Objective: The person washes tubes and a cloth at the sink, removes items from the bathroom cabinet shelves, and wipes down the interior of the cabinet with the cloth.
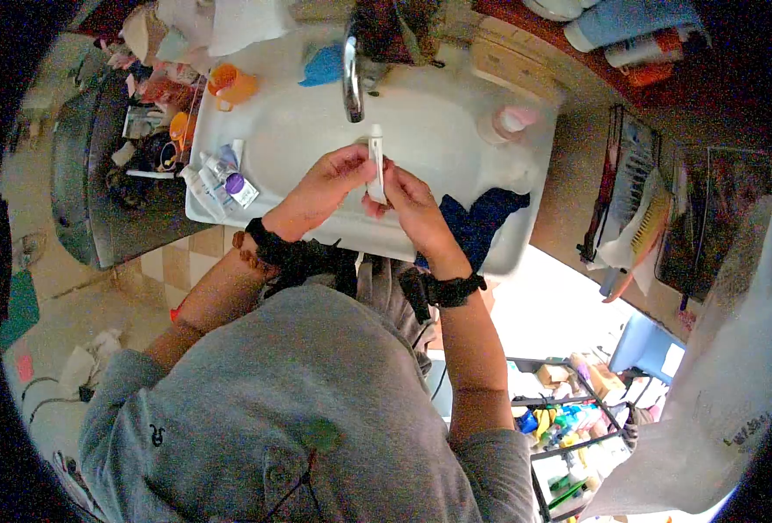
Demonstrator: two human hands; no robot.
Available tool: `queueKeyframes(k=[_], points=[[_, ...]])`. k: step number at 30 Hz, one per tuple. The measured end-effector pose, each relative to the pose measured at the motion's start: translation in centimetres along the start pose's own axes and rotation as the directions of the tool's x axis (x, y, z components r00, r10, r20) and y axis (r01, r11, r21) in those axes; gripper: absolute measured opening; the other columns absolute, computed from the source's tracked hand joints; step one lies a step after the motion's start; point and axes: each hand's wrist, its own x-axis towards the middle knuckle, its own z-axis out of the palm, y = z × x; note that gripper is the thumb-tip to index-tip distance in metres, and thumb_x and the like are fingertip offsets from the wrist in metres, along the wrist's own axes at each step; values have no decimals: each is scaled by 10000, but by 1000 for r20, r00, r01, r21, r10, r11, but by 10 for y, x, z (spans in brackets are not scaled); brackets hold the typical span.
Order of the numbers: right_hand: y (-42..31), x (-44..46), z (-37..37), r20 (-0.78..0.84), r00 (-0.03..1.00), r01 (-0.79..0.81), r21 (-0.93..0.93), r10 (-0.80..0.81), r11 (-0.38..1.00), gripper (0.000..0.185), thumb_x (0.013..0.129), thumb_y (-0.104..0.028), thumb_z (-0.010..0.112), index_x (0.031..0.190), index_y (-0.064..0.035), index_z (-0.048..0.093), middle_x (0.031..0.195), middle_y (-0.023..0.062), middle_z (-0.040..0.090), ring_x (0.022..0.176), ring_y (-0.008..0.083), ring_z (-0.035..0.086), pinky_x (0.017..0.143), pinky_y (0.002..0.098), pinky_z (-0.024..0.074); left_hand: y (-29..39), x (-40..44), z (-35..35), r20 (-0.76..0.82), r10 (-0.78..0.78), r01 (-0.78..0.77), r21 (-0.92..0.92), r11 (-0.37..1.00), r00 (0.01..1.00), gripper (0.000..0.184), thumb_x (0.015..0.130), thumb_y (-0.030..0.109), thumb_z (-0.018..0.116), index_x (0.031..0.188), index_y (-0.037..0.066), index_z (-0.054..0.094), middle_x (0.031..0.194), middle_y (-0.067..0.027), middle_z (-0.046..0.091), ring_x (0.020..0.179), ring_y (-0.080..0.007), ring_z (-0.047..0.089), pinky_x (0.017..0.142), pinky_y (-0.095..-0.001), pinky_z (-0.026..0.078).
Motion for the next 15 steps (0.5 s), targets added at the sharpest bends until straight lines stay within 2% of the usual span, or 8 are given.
queueKeyframes(k=[1, 3, 6, 10, 12, 15], points=[[2, -3, -4, 9, 998, 60, -119, -60, 991, 270, 968, -266, 485, 1020, -17, 574, 817, 19, 611, 722, 99, 578, 664, 233, 471, -4, 2, 2, -84, 62, -56, 66, 996, 995, 221, 925, 219, 572, 1022, 22, 593, 822, 14, 591, 748, -56, 531, 702, -226, 435], [6, -6, -10, 51, 984, 177, -347, -170, 921, 262, 955, -253, 516, 1003, -6, 590, 828, 35, 630, 739, 104, 596, 662, 242, 484, -5, 3, 4, -86, 41, -32, 109, 994, 995, 196, 914, 205, 590, 991, 25, 589, 796, 19, 580, 697, -53, 512, 643, -221, 423], [9, -11, 2, -108, 975, 151, -306, -192, 940, 212, 930, -206, 564, 947, 1, 610, 780, 43, 640, 689, 99, 597, 629, 242, 491, 5, 2, 16, -84, -4, 13, 109, 994, 996, 164, 900, 184, 608, 954, 31, 592, 805, 15, 584, 697, -60, 507, 626, -225, 423], [5, -11, 3, -155, 973, 130, -236, -170, 963, 191, 920, -182, 578, 920, 7, 608, 705, 52, 633, 596, 95, 581, 545, 235, 478, 11, 4, 24, -88, -28, 37, 109, 993, 996, 131, 884, 142, 620, 922, 20, 593, 801, 11, 589, 706, -64, 516, 617, -225, 428], [10, -13, 4, -183, 975, 96, -167, -126, 981, 200, 921, -188, 577, 892, 8, 610, 681, 57, 630, 562, 91, 572, 506, 233, 466, 7, 6, 22, -104, 59, -36, 211, 977, 993, 107, 868, 111, 627, 890, 11, 594, 782, 11, 583, 699, -66, 522, 615, -226, 430], [8, -13, 8, -245, 967, 21, -220, -76, 975, 208, 915, -188, 587, 847, 7, 608, 651, 64, 620, 539, 90, 568, 471, 230, 447, -1, 9, 16, -92, 142, -110, 293, 950, 986, 83, 843, 71, 637, 847, -1, 597, 763, 11, 576, 696, -68, 531, 618, -226, 435]])
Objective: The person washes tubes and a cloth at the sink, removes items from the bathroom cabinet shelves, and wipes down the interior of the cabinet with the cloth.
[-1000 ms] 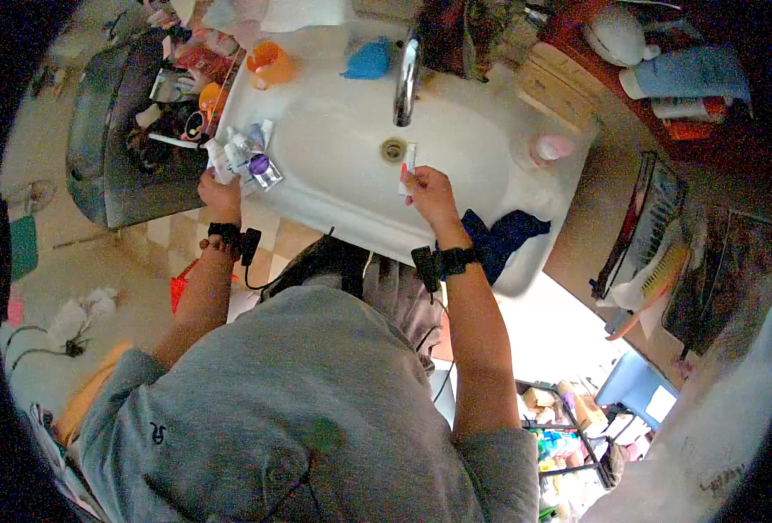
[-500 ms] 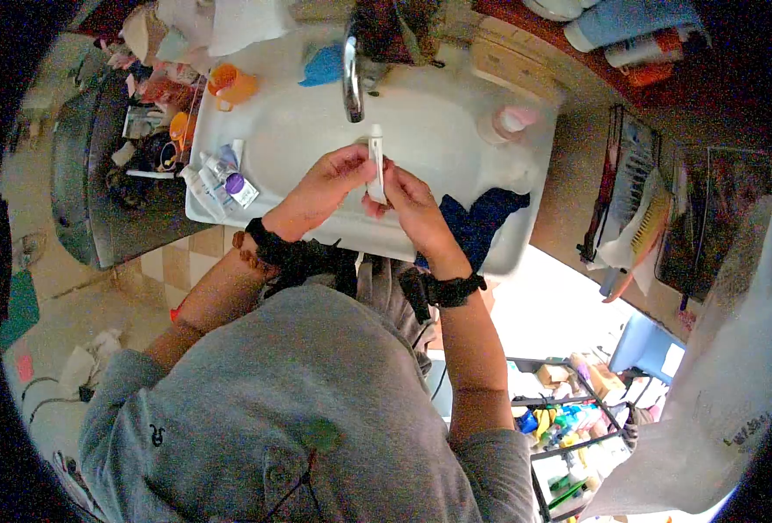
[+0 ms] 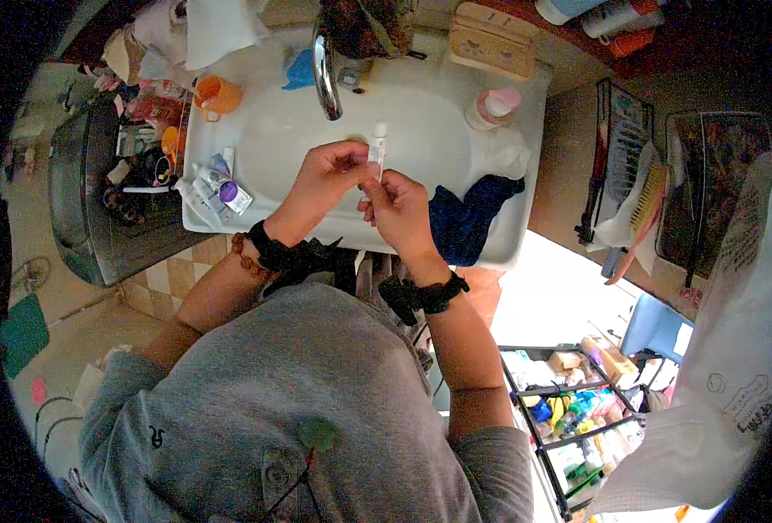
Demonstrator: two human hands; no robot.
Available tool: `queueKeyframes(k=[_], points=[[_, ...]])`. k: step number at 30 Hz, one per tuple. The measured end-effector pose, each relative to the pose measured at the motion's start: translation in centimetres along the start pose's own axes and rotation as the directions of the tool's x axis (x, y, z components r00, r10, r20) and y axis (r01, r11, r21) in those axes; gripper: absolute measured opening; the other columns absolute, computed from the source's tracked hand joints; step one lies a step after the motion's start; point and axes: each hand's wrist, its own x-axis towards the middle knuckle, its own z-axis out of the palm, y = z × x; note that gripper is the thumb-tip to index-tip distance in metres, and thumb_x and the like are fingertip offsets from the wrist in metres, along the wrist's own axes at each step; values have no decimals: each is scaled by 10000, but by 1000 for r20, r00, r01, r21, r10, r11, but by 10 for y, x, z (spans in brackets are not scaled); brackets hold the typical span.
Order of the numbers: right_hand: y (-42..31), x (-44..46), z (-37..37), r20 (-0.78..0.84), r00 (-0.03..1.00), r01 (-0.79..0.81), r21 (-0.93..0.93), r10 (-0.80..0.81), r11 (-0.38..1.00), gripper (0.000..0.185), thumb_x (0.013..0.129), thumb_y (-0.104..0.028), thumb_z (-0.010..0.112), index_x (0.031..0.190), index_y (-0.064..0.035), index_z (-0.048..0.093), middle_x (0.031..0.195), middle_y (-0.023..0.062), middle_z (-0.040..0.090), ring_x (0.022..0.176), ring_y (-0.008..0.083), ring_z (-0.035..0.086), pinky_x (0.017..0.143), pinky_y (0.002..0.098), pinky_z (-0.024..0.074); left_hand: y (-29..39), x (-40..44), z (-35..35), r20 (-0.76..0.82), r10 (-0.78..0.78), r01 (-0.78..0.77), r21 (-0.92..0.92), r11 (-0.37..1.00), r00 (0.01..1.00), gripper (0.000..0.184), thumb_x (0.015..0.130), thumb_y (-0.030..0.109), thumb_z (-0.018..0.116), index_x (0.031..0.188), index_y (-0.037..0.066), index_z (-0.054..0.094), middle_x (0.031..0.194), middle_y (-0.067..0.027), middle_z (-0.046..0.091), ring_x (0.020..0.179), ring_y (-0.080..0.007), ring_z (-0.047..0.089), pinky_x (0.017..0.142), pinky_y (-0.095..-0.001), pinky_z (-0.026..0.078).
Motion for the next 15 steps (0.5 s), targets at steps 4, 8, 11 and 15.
queueKeyframes(k=[4, 8, 11, 15], points=[[2, 2, -3, 20, 1000, 7, -71, -6, 997, 211, 904, -183, 603, 839, 18, 607, 636, 64, 611, 545, 105, 575, 504, 234, 463, -4, 0, -4, -34, -13, 15, 58, 998, 999, 84, 823, 58, 648, 806, -9, 599, 754, 9, 571, 706, -69, 540, 617, -228, 440], [-8, 5, -6, -53, 954, 283, -158, -294, 946, 170, 872, -151, 640, 881, 18, 627, 753, 76, 636, 656, 120, 603, 607, 234, 490, -4, 0, -5, -69, 91, -71, 249, 966, 993, 133, 829, 90, 658, 869, -17, 592, 766, -12, 604, 715, -92, 568, 636, -260, 463], [-12, 8, -16, -106, 894, 419, -143, -435, 896, 141, 844, -114, 665, 901, 12, 638, 841, 77, 642, 731, 117, 604, 664, 232, 491, 7, -3, 4, -90, 104, -62, 383, 922, 990, 177, 824, 117, 668, 912, -13, 589, 763, -81, 631, 686, -161, 597, 633, -294, 472], [-3, 12, -29, -120, 915, 347, -252, -385, 904, 120, 835, -77, 666, 911, 12, 638, 827, 66, 642, 718, 96, 585, 653, 222, 478, 17, -11, 13, 7, 107, -95, 524, 846, 994, 226, 799, 141, 692, 946, 3, 589, 782, -154, 637, 673, -241, 618, 630, -320, 486]])
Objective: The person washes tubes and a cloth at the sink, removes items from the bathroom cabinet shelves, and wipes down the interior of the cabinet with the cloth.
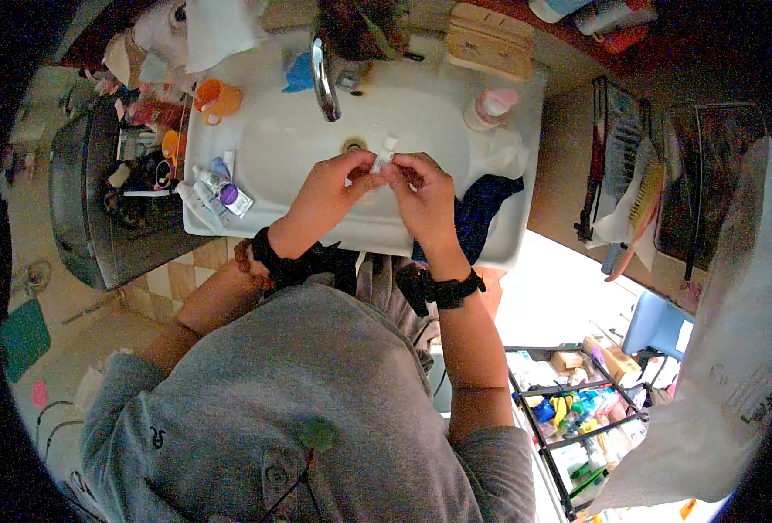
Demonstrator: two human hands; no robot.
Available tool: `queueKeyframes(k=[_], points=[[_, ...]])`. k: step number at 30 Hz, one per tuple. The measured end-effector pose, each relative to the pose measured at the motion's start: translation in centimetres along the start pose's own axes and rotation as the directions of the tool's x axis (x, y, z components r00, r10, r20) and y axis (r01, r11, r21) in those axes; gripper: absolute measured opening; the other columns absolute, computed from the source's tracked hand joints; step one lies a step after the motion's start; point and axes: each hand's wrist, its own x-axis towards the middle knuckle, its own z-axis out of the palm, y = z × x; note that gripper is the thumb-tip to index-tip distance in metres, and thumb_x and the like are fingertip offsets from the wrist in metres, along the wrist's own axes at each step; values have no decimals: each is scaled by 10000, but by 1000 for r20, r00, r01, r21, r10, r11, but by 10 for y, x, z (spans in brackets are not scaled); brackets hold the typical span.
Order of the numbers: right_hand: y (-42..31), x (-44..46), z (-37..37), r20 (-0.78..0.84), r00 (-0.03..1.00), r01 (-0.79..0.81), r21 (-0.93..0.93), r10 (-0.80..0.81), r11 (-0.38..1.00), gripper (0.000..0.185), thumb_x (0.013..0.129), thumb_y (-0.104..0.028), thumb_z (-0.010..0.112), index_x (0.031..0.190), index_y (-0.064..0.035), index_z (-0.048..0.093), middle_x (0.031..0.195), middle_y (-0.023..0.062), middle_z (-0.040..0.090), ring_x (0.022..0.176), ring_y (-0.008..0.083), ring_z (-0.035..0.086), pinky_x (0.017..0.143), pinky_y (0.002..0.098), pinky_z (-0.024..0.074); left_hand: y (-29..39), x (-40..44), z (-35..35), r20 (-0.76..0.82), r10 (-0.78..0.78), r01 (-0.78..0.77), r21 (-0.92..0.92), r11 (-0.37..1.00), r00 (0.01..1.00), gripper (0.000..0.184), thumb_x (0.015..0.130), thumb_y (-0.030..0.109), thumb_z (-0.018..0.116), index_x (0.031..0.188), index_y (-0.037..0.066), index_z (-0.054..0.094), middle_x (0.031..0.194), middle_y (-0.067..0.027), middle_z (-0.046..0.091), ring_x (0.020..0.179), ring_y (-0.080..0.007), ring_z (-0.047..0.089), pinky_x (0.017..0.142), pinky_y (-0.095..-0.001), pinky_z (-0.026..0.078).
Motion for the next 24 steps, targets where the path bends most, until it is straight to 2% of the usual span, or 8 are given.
queueKeyframes(k=[3, 6, 9, 13, 16, 18, 22, 24], points=[[0, -3, 0, 12, 993, -120, 198, 120, 973, 127, 837, -78, 664, 919, 15, 637, 795, 58, 639, 684, 83, 568, 632, 216, 470, 3, -1, 2, -23, 50, -48, 72, 996, 998, 250, 780, 144, 711, 944, 6, 583, 777, -141, 641, 664, -242, 620, 617, -326, 491], [-6, -7, 7, -57, 991, -119, 85, 124, 989, 152, 838, -96, 671, 936, 15, 639, 771, 55, 634, 655, 76, 557, 607, 217, 467, 4, -1, 2, -58, 47, -42, 97, 994, 997, 250, 766, 143, 722, 905, -2, 573, 729, -121, 626, 615, -233, 597, 573, -328, 472], [-1, -7, 15, -132, 991, -19, 10, 20, 1000, 163, 841, -100, 669, 942, 24, 637, 779, 63, 637, 653, 82, 562, 603, 219, 469, 2, 2, 2, -80, 50, -44, 76, 996, 996, 251, 754, 139, 731, 871, -7, 565, 690, -107, 602, 578, -204, 571, 540, -318, 452], [-11, -10, 11, -72, 997, -5, 44, 8, 999, 148, 842, -87, 661, 931, 28, 634, 787, 70, 643, 673, 101, 578, 621, 226, 480, 6, 3, 0, -101, 8, -10, -21, 1000, 995, 242, 740, 132, 744, 815, -9, 562, 651, -96, 578, 553, -147, 535, 519, -295, 433], [-12, -11, 4, -12, 1000, 29, 65, -29, 997, 142, 836, -83, 662, 922, 27, 634, 793, 73, 647, 683, 115, 591, 638, 233, 489, 13, 1, -5, -72, -23, 27, 59, 998, 997, 216, 741, 112, 744, 791, -8, 572, 635, -88, 578, 544, -119, 511, 513, -284, 426], [-10, -11, 2, 10, 999, 45, 39, -45, 998, 142, 826, -84, 673, 915, 21, 636, 796, 79, 650, 689, 123, 601, 647, 239, 494, 7, 1, -4, -85, 30, -25, 62, 998, 996, 203, 751, 113, 737, 779, -10, 578, 628, -80, 580, 536, -120, 495, 511, -282, 424], [-4, -14, 10, -102, 992, 61, -87, -70, 994, 153, 798, -88, 700, 895, 11, 636, 800, 97, 654, 696, 133, 618, 654, 250, 498, 16, 1, -8, -14, -34, 35, 84, 996, 999, 175, 776, 97, 712, 768, -22, 585, 644, -83, 594, 547, -128, 515, 510, -282, 431], [-8, -12, 10, -145, 985, 77, -90, -89, 993, 156, 787, -89, 709, 885, 7, 635, 801, 105, 655, 698, 136, 624, 656, 255, 500, 10, 1, -2, -39, 13, -15, -63, 998, 999, 158, 798, 87, 689, 802, -26, 578, 688, -98, 604, 562, -138, 533, 520, -287, 443]])
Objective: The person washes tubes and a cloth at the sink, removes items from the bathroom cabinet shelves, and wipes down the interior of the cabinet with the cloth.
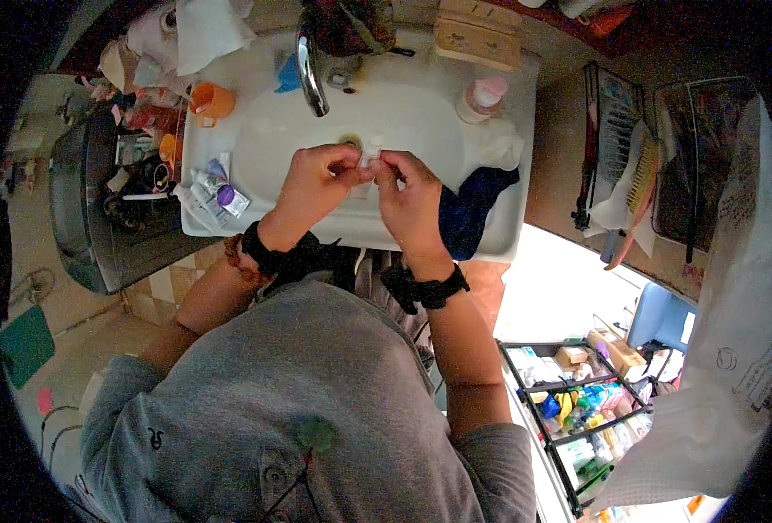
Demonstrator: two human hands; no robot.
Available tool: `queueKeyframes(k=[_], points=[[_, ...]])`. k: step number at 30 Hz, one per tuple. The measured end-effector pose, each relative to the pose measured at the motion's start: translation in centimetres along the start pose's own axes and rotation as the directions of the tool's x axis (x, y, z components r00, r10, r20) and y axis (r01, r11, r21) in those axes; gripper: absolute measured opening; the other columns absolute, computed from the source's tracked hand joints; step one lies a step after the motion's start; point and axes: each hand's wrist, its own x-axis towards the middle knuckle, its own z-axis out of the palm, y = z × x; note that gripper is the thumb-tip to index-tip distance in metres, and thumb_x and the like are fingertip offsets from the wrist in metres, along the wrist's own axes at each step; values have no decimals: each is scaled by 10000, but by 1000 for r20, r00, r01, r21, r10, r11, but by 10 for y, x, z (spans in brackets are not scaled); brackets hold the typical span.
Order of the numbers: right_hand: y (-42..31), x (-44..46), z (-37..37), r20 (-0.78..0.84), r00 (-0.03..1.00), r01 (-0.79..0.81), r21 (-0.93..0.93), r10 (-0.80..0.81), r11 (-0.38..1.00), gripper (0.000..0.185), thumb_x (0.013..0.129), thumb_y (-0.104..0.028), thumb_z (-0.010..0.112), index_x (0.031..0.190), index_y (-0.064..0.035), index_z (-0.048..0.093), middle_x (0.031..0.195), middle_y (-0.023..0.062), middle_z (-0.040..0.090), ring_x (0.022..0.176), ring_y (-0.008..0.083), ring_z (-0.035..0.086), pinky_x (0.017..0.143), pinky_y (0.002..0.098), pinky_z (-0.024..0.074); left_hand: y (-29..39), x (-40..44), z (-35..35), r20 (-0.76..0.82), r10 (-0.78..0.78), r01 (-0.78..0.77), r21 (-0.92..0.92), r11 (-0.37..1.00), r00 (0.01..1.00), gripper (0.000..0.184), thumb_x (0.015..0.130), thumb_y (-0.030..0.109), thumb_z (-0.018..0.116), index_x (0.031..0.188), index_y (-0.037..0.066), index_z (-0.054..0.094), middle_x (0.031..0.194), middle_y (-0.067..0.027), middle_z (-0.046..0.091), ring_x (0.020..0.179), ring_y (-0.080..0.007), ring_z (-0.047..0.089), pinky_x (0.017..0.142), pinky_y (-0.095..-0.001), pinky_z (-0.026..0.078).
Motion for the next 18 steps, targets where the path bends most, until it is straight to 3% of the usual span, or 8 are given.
queueKeyframes(k=[1, 3, 7, 9, 12, 16, 18], points=[[-4, 3, -3, 18, 1000, 25, 5, -25, 1000, 160, 787, -89, 709, 890, 8, 635, 796, 102, 653, 697, 136, 622, 656, 254, 500, -2, 0, 2, -15, 23, -24, -73, 997, 1000, 151, 809, 82, 677, 819, -28, 575, 710, -105, 609, 569, -143, 541, 525, -290, 449], [-11, 11, -10, 51, 996, 73, 18, -74, 997, 166, 789, -88, 710, 900, 9, 633, 785, 95, 650, 695, 135, 619, 655, 251, 499, -2, 1, 2, 37, 18, -17, -37, 999, 999, 143, 836, 62, 640, 910, -21, 550, 753, -112, 609, 608, -153, 578, 556, -288, 465], [-7, 17, -12, 42, 999, 16, 138, -22, 990, 198, 791, -89, 716, 939, 11, 630, 804, 78, 643, 710, 118, 609, 660, 248, 499, 16, -4, 8, 100, -68, 82, -138, 987, 993, 159, 886, 45, 562, 984, -35, 467, 746, -104, 586, 746, -163, 661, 596, -278, 496], [-6, 17, -14, 42, 998, -48, 102, 44, 994, 217, 792, -90, 720, 961, 11, 628, 830, 65, 643, 719, 106, 601, 665, 248, 500, 13, -3, 11, 146, -25, 51, -175, 983, 989, 163, 896, 50, 552, 993, -40, 456, 752, -107, 590, 729, -170, 658, 585, -271, 495], [-1, 17, -18, 104, 978, -205, 352, 179, 913, 228, 803, -93, 715, 980, 18, 625, 878, 57, 649, 744, 98, 601, 679, 252, 503, 3, -3, 11, 161, -24, 61, -232, 971, 987, 157, 900, 41, 542, 999, -49, 461, 773, -106, 606, 694, -169, 653, 554, -263, 496], [0, 7, -11, 207, 970, -199, 389, 126, 899, 226, 818, -84, 701, 995, 31, 620, 901, 56, 650, 781, 104, 607, 717, 253, 502, 6, -3, 7, 159, -191, 234, -329, 915, 969, 134, 900, 25, 534, 1016, -33, 499, 833, -82, 623, 645, -137, 626, 496, -262, 498], [-8, 0, -6, 259, 959, -225, 463, 112, 857, 227, 822, -77, 695, 1005, 33, 618, 908, 59, 651, 798, 108, 611, 734, 254, 500, 17, -3, 2, 168, -202, 238, -234, 943, 965, 116, 905, 25, 528, 1002, -36, 517, 834, -76, 623, 643, -126, 621, 477, -244, 492]])
